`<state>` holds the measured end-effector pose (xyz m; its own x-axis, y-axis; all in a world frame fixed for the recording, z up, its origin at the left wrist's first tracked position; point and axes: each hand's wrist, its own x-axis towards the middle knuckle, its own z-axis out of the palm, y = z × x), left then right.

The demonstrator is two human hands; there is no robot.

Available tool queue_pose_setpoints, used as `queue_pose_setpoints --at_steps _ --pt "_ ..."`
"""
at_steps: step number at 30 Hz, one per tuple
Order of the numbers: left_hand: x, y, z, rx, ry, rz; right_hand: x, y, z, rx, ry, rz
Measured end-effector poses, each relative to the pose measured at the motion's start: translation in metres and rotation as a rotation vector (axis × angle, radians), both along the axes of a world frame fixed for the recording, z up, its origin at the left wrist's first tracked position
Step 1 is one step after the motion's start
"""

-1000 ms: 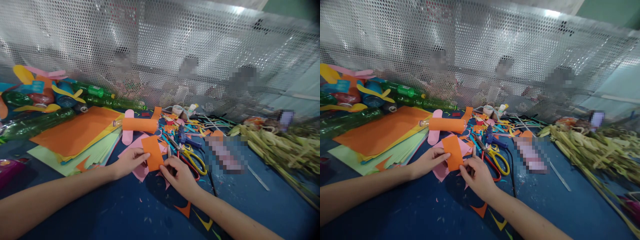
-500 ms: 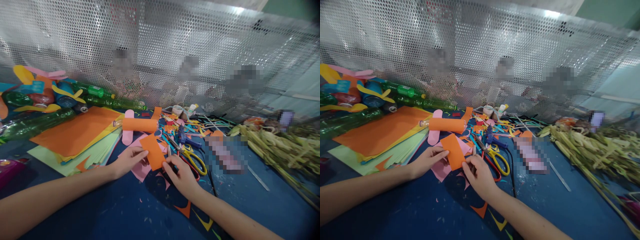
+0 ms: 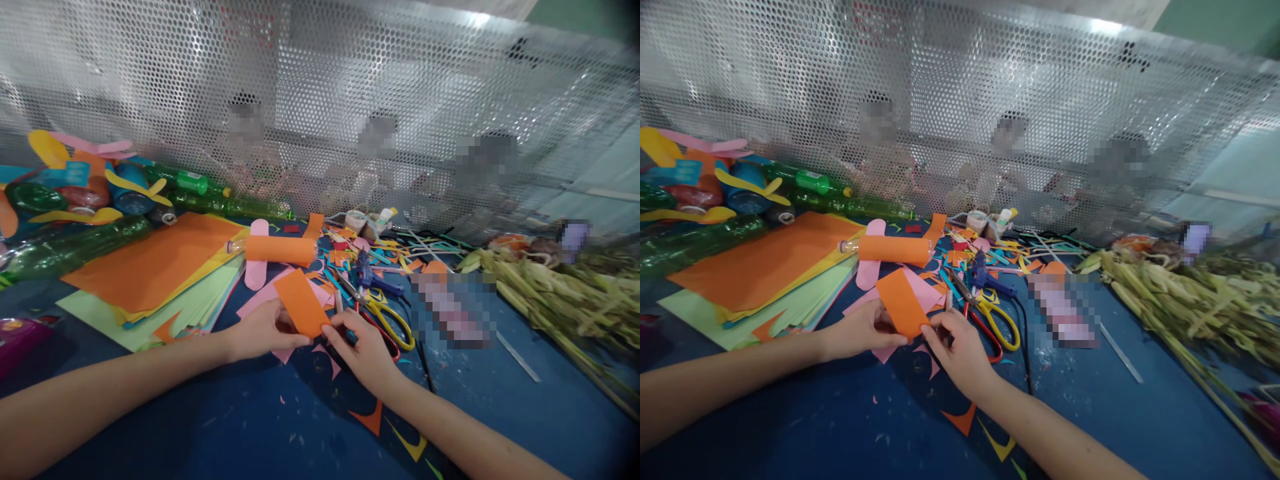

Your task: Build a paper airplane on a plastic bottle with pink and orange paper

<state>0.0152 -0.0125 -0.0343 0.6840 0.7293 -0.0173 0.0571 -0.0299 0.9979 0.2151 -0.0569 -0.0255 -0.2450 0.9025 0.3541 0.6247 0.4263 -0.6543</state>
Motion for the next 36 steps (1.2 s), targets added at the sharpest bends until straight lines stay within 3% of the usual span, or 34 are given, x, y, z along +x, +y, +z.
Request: queue_pose_setpoints --at_steps 7,14,27,31,36 --pt "0.0012 -0.0022 0.0008 0.014 -0.029 -0.021 -0.0025 0.0003 -0.0051 0.009 -0.034 -0.001" --pt "0.0013 -0.0045 0.0051 0.095 0.079 -0.024 -0.0046 -0.0012 -0.0045 0.046 -0.030 0.042" --pt "0.0020 0.0005 0.0061 0.244 0.131 0.132 -0.0009 0.0007 -0.0063 0.016 0.000 0.047" --pt "0.0029 -0.0001 0.0083 0.206 0.106 0.190 -0.0015 0.0023 -0.0080 0.004 -0.045 0.029" --pt "0.0015 0.0000 0.0038 0.155 0.084 0.117 -0.0018 0.0031 -0.0076 -0.015 -0.034 0.051"
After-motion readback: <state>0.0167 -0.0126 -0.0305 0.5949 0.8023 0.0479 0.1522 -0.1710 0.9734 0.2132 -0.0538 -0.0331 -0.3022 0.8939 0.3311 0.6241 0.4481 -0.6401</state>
